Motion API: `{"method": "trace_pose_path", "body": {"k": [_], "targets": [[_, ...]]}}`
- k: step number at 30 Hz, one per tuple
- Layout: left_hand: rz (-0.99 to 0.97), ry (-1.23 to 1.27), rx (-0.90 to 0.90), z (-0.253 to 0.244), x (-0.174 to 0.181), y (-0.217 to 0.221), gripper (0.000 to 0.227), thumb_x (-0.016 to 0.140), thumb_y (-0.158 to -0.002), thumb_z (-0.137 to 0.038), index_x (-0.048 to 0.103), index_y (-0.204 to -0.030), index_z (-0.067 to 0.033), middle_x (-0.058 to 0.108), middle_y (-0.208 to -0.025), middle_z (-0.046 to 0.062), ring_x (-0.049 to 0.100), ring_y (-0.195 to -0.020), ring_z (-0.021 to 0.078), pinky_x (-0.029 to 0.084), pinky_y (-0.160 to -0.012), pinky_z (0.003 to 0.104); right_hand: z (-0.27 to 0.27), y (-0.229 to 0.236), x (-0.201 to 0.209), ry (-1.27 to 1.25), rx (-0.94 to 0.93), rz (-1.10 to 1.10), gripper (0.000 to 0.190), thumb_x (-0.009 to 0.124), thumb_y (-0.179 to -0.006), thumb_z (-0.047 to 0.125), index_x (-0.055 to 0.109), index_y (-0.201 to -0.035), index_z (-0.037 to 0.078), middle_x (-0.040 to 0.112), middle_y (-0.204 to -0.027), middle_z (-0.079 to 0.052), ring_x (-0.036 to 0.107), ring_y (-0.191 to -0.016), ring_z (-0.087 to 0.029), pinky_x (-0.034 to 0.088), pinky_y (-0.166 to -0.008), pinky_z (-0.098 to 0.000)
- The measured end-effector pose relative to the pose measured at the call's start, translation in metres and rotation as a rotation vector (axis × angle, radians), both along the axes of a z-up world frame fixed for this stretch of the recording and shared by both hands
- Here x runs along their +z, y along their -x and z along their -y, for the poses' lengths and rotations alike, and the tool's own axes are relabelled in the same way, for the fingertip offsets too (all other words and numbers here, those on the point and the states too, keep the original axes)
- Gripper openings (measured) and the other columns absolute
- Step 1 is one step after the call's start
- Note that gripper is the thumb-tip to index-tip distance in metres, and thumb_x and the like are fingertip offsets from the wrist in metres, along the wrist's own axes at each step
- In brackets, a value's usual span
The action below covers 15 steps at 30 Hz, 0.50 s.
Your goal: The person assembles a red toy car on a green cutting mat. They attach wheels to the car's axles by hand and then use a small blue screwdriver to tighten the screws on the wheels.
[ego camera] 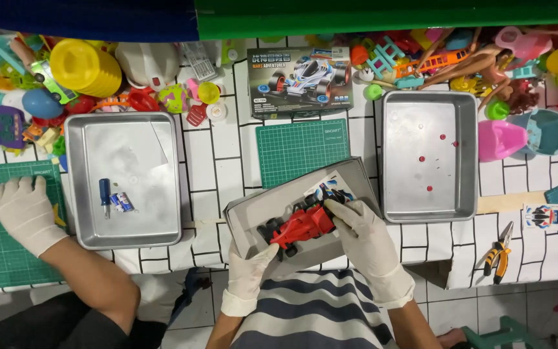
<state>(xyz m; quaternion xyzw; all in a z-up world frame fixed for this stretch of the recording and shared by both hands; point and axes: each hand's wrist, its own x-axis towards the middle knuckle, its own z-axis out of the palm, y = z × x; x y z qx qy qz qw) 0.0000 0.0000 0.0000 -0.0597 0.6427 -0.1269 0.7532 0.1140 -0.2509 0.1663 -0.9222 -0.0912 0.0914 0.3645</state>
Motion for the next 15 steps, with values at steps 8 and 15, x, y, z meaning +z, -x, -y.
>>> {"method": "trace_pose_path", "body": {"k": [8,15], "targets": [[0.120,0.072,0.169,-0.030,-0.133,0.075,0.134,0.065,-0.078,-0.076,0.013,-0.152,0.0229,0.016,-0.161,0.042,0.021,-0.151,0.0476,0.023,-0.125,0.048,-0.002,0.001,0.015,0.028,0.078,-0.056,0.054,0.058,-0.092,-0.003,0.062,-0.140,0.021,0.063,-0.098,-0.001,0.063,-0.086,-0.019,0.055,-0.079,-0.0302],[0.071,-0.653,-0.346,0.015,0.079,-0.023,0.095,0.066,-0.077,0.018,0.035,-0.159,-0.0190,0.057,-0.127,0.045,0.064,-0.105,0.0567,0.056,-0.093,0.061,0.000,0.008,0.016,0.021,0.097,0.081,0.055,0.061,-0.094,-0.004,0.057,-0.144,0.020,0.055,-0.088,0.002,0.055,-0.077,-0.018,0.051,-0.066,-0.0312]]}}
